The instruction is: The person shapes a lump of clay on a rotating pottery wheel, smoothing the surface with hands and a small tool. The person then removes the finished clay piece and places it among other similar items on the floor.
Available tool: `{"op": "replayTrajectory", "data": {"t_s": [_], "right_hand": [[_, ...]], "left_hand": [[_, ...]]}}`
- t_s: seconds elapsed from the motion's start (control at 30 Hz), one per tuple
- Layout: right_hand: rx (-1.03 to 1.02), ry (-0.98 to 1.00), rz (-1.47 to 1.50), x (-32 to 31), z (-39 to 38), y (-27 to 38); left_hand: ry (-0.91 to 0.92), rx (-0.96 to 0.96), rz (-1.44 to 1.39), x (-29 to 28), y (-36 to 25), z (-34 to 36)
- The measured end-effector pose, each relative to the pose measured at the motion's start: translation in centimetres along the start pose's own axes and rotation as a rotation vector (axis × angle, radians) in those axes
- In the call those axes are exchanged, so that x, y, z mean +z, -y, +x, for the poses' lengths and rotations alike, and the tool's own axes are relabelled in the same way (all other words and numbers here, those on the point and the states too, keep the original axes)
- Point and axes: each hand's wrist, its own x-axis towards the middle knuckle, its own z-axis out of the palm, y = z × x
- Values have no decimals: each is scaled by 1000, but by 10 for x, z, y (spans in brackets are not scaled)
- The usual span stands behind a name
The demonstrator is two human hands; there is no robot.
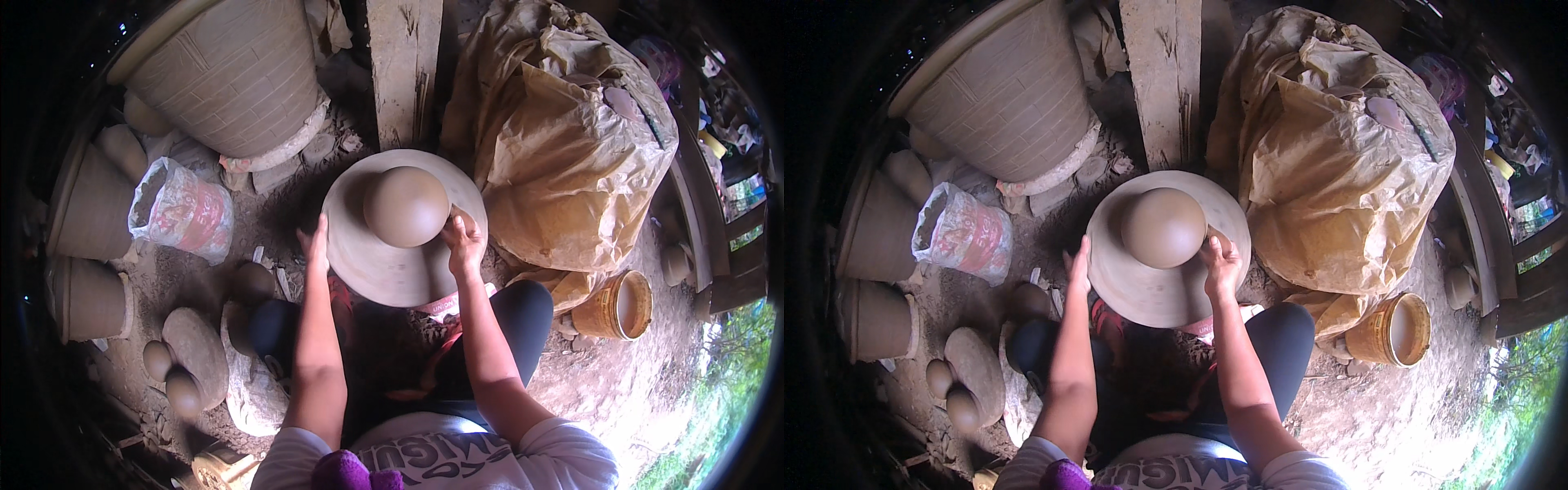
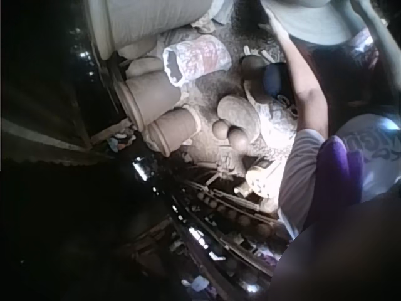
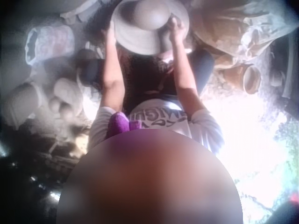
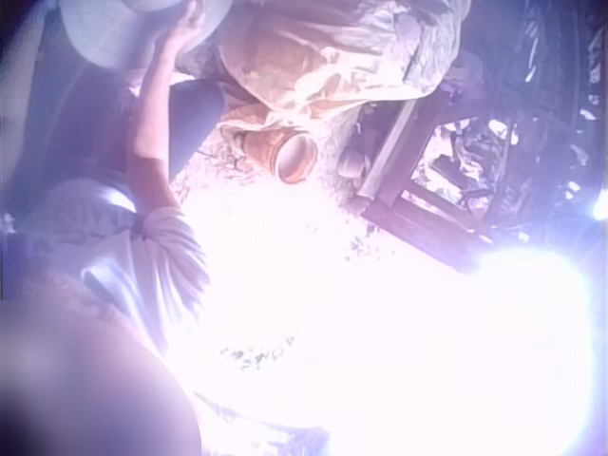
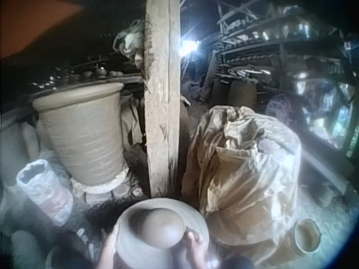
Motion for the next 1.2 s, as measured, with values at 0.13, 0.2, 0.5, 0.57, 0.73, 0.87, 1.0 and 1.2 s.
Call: {"op": "replayTrajectory", "data": {"t_s": [0.13,0.2,0.5,0.57,0.73,0.87,1.0,1.2], "right_hand": [[-25,49,60,-1,1,-2],[-32,44,67,-2,2,-4],[-9,-46,36,-2,7,-6],[7,-41,61,-1,7,-6],[10,-31,44,0,5,-3],[-4,-10,49,1,3,-1],[-45,39,61,2,3,0],[-42,-7,48,4,3,4]], "left_hand": [[-173,-87,116,9,91,-112],[44,-46,-13,19,122,-174],[-26,-125,-326,13,47,-66],[7,-47,188,3,17,3],[165,-94,-88,-1,14,13],[-132,37,33,11,81,-122],[318,-256,-113,21,128,-209],[-249,-104,-111,11,61,-82]]}}
